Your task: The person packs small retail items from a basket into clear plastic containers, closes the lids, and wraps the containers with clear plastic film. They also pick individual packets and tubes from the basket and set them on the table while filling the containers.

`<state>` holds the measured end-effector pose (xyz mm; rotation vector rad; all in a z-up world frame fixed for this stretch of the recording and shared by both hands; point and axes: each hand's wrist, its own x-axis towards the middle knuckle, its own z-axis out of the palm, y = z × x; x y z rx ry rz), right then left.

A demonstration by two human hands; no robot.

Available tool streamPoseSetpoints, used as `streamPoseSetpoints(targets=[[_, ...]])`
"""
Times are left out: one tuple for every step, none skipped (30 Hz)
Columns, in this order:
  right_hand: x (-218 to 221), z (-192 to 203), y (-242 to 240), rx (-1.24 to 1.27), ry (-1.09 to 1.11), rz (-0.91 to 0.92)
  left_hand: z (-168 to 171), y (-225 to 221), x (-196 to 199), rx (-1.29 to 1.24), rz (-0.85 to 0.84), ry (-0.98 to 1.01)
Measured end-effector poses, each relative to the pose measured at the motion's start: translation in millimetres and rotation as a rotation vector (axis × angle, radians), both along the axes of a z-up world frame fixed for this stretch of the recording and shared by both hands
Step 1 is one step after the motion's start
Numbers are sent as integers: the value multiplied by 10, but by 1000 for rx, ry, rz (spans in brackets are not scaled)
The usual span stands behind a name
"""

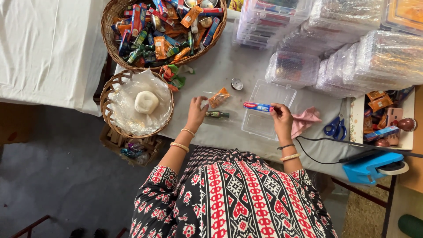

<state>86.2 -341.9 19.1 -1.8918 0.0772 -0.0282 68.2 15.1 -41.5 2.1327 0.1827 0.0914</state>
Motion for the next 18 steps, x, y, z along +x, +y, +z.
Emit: streamPoseSetpoints(targets=[[-14, -26, 11, 0, 0, 1, -47, 17, -38, 0, 1, 0], [-28, -53, 21, -69, -12, 6, -94, 34, -75, -20, 0, 62], [-36, -79, 32, -137, -25, 11, -141, 50, -107, -40, -1, 122], [-37, -176, 88, -137, -26, 12, -202, 43, -137, -40, 0, 121], [-34, -274, 146, -133, -16, 13, -263, 37, -164, -78, 1, 130], [-31, -371, 203, -129, -5, 14, -324, 30, -191, -116, 3, 138], [-18, -414, 300, -128, -6, 15, -314, 25, -195, -115, 4, 138], [-4, -457, 397, -126, 14, 23, -304, 20, -198, -101, 3, 144], [3, -502, 495, -123, 34, 33, -295, 16, -212, -86, 4, 150], [1, -529, 586, -122, 35, 35, -302, 13, -214, -85, 7, 151], [5, -554, 678, -82, 74, 38, -309, 11, -211, -85, 0, 133], [9, -578, 771, -43, 114, 40, -314, 10, -208, -84, -6, 114], [16, -682, 826, -43, 113, 43, -344, 1, -217, -84, -3, 113], [24, -786, 881, -22, 117, 78, -374, -7, -226, -75, 0, 112], [30, -888, 936, -2, 121, 112, -404, -15, -236, -67, 2, 112], [33, -944, 976, -2, 120, 115, -401, -21, -233, -68, 5, 112], [35, -1001, 1015, -2, 157, 155, -400, -27, -231, -75, 2, 112], [39, -1058, 1054, -2, 194, 194, -398, -34, -227, -82, 0, 113]])
